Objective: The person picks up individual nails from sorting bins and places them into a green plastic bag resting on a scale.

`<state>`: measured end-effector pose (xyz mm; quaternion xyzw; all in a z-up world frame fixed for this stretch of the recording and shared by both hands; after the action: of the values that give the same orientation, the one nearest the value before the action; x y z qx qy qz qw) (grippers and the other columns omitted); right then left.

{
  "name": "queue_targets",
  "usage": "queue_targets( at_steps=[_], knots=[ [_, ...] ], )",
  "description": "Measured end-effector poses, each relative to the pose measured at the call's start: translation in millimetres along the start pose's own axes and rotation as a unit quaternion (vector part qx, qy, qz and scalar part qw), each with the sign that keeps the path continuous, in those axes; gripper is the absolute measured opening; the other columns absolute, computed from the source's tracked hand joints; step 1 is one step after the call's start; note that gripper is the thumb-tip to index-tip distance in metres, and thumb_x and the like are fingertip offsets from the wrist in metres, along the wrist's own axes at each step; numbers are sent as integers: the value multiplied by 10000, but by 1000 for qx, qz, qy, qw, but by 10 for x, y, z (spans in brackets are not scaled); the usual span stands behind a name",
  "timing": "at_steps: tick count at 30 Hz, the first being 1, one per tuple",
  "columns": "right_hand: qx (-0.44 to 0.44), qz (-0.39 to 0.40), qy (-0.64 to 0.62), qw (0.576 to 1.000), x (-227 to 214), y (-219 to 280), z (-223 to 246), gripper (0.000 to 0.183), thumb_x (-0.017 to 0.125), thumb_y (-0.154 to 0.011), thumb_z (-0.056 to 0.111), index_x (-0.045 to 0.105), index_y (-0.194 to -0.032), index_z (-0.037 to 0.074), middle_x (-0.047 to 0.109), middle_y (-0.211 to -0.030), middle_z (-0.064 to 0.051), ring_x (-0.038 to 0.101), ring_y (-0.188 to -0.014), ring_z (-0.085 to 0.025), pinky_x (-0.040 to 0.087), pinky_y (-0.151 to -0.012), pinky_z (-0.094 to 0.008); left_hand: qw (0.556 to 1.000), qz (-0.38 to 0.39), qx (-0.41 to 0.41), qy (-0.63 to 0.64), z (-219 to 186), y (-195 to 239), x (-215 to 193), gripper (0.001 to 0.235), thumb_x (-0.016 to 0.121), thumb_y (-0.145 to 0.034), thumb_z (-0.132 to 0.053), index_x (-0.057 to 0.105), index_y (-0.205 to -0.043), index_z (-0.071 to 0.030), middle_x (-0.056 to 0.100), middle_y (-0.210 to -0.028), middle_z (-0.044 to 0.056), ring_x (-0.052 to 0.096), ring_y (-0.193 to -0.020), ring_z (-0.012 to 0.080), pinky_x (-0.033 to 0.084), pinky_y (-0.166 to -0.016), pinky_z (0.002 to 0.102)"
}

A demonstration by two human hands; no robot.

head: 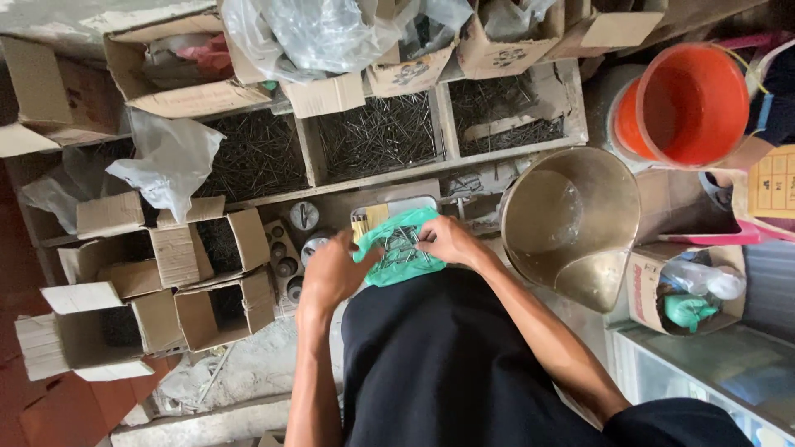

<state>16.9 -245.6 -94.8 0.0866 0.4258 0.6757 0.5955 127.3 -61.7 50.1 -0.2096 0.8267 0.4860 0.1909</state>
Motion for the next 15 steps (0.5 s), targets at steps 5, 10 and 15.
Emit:
queue_targets(
  at_steps=[5, 10, 15],
  knots=[
    [-51, -26, -12, 998, -588, 194, 937, 210, 745, -885, 229, 788, -979, 46, 781, -946, -198, 747, -953, -328, 569, -874, -421, 996, 83, 9, -18, 168, 12, 540, 547, 634, -931, -524, 693, -1238, -75, 774, -1172, 118, 699, -1128, 421, 543, -989, 586],
    [-141, -161, 3, 977, -1317, -17, 1496, 101, 712, -967, 205, 761, -934, 123, 761, -872, -110, 735, -813, -265, 561, -809, -354, 993, 117, 28, -2, 383, -57, 997, 576, 628, -943, -492, 648, -1318, -55, 763, -1191, 145, 693, -1157, 403, 542, -1010, 561],
    [-169, -211, 17, 963, -1504, 113, 1651, 111, 700, -1006, 202, 750, -991, 103, 754, -913, -91, 735, -864, -237, 551, -773, -351, 994, 97, 35, 46, 378, 7, 932, 575, 623, -939, -521, 637, -1348, -117, 765, -1172, 138, 696, -1150, 384, 542, -1004, 553]
  ],
)
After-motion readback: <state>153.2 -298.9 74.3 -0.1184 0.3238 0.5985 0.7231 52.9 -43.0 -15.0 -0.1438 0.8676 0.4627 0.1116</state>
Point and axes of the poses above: each hand's wrist, its own y-axis away from the middle knuckle, its own x-axis out of the palm, z = x × y, the point moved 10 cm from there along -y, towards the middle knuckle
